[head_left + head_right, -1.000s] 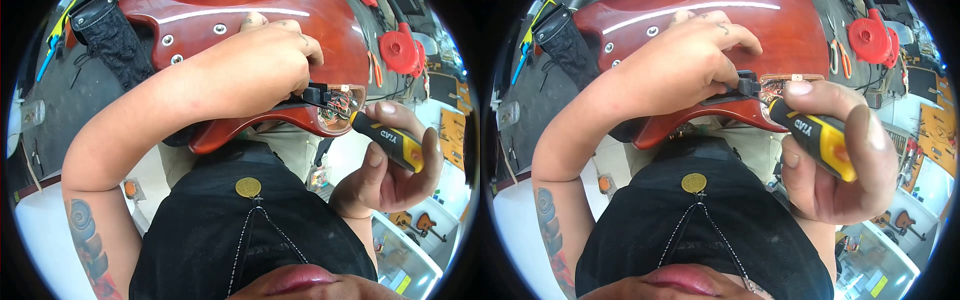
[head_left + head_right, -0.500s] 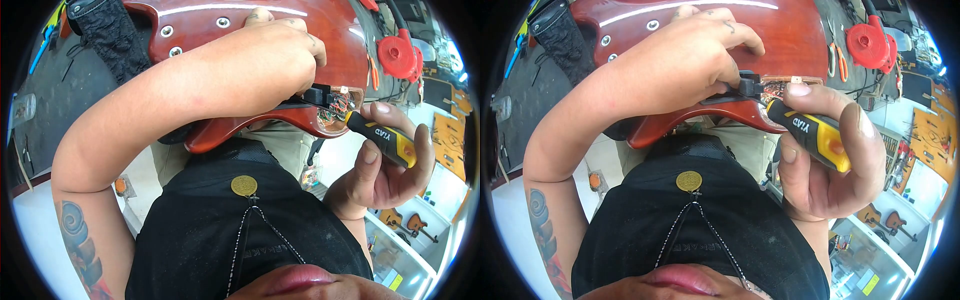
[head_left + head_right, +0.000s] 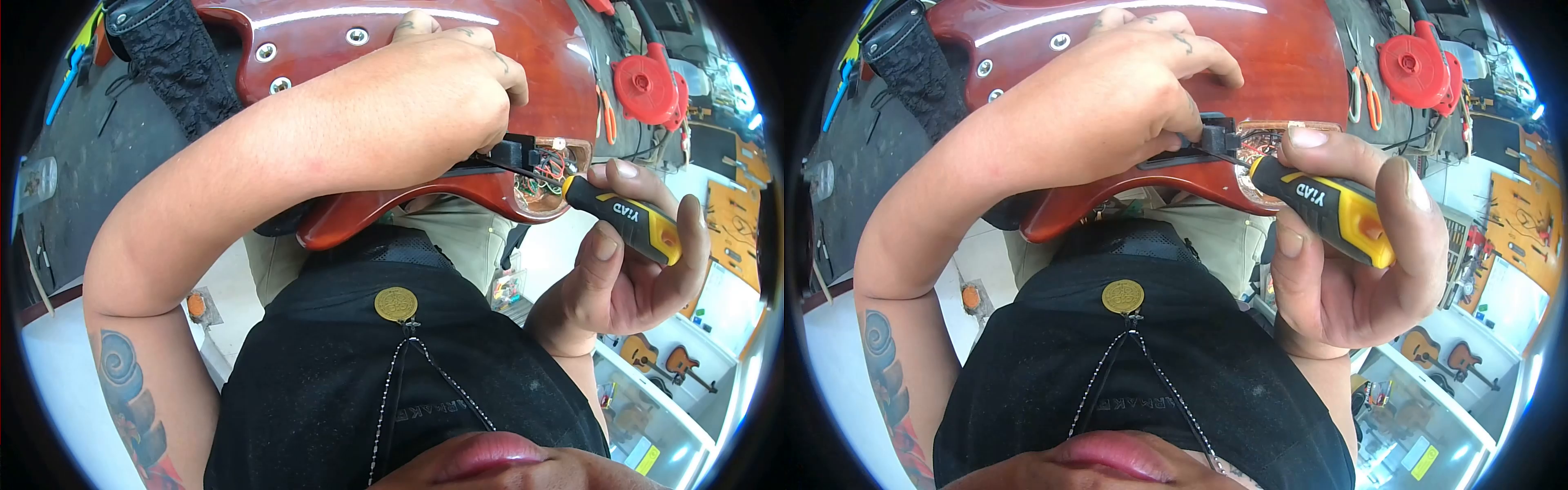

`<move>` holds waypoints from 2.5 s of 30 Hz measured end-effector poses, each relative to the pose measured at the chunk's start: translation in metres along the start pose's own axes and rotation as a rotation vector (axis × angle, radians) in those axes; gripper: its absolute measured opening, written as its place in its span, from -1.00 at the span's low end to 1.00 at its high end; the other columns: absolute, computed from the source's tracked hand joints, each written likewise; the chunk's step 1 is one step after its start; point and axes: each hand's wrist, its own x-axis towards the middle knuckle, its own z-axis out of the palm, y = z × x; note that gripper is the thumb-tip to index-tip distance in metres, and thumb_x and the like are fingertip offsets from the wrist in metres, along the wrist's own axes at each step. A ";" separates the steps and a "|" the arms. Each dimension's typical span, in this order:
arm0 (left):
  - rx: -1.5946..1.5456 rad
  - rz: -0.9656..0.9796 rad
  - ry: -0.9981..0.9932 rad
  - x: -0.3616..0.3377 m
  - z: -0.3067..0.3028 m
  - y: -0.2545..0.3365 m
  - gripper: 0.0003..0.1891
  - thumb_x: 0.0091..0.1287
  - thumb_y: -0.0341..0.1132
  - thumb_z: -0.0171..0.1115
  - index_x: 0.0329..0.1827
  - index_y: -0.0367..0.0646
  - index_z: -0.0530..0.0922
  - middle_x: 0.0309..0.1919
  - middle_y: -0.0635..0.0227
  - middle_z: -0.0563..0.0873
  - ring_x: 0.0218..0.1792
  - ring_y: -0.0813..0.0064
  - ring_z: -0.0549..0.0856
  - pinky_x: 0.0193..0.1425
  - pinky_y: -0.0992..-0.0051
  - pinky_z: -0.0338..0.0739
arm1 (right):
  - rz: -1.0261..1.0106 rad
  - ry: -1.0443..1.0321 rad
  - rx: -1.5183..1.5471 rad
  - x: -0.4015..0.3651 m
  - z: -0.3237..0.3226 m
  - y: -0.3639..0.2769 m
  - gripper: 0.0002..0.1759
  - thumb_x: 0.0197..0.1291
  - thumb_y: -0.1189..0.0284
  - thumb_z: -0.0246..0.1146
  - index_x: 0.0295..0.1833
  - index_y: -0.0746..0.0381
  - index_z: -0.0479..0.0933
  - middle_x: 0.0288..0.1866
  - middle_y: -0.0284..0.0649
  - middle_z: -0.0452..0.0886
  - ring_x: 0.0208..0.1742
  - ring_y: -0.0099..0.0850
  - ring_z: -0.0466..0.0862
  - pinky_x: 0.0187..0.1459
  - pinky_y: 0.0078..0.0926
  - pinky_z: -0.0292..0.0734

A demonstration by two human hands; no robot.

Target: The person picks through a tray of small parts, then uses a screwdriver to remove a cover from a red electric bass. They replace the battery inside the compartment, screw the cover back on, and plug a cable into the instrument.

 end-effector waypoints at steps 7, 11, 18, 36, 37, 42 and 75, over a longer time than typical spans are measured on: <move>0.191 -0.035 -0.063 0.000 -0.006 0.011 -0.78 0.35 -0.37 0.24 -0.19 -0.28 0.82 0.29 0.05 0.65 0.20 0.13 0.57 0.17 0.10 0.42 | -0.012 -0.020 0.003 -0.001 0.000 0.001 -0.33 0.47 0.51 0.31 0.58 0.25 0.20 0.08 0.21 0.68 0.01 -0.11 0.75 0.07 -0.14 0.76; 0.145 -0.039 -0.082 0.001 -0.010 0.008 -0.77 0.36 -0.37 0.24 -0.17 -0.28 0.83 0.30 0.05 0.65 0.20 0.13 0.57 0.17 0.09 0.43 | 0.001 -0.030 0.010 -0.001 -0.001 0.001 -0.33 0.47 0.51 0.31 0.58 0.23 0.21 0.09 0.21 0.68 0.01 -0.11 0.75 0.06 -0.15 0.77; 0.054 -0.003 -0.057 0.001 -0.007 0.004 -0.78 0.35 -0.37 0.26 -0.17 -0.29 0.83 0.30 0.04 0.64 0.19 0.13 0.57 0.16 0.10 0.43 | 0.000 -0.030 -0.003 -0.004 -0.002 0.001 -0.34 0.47 0.51 0.31 0.57 0.20 0.22 0.10 0.21 0.68 0.02 -0.10 0.76 0.06 -0.15 0.78; 0.089 -0.013 -0.100 0.000 -0.016 0.014 -0.78 0.35 -0.36 0.26 -0.21 -0.28 0.84 0.28 0.10 0.65 0.15 0.17 0.57 0.15 0.13 0.44 | 0.027 -0.009 0.021 -0.003 -0.002 0.002 -0.35 0.46 0.48 0.33 0.55 0.29 0.23 0.10 0.22 0.68 0.02 -0.10 0.76 0.08 -0.14 0.76; 0.089 -0.013 -0.100 0.002 -0.015 0.014 -0.78 0.35 -0.36 0.26 -0.21 -0.28 0.84 0.28 0.10 0.65 0.15 0.17 0.57 0.15 0.13 0.44 | 0.027 -0.008 0.021 -0.003 -0.002 0.002 -0.35 0.46 0.48 0.33 0.55 0.29 0.23 0.10 0.22 0.68 0.02 -0.10 0.76 0.08 -0.14 0.76; 0.079 -0.018 -0.050 0.004 -0.003 0.006 -0.78 0.35 -0.36 0.25 -0.22 -0.27 0.84 0.27 0.11 0.65 0.17 0.17 0.57 0.15 0.13 0.44 | 0.043 -0.012 0.027 -0.001 -0.004 0.001 -0.36 0.46 0.50 0.32 0.55 0.31 0.24 0.08 0.21 0.69 0.02 -0.11 0.76 0.09 -0.16 0.74; -0.007 -0.043 -0.099 0.002 -0.013 0.009 -0.78 0.36 -0.37 0.26 -0.18 -0.27 0.84 0.29 0.09 0.64 0.21 0.17 0.55 0.20 0.09 0.40 | -0.040 -0.203 -0.156 0.004 -0.019 -0.007 -0.33 0.30 0.55 0.48 0.43 0.17 0.32 0.07 0.18 0.70 0.00 -0.13 0.78 0.06 -0.20 0.77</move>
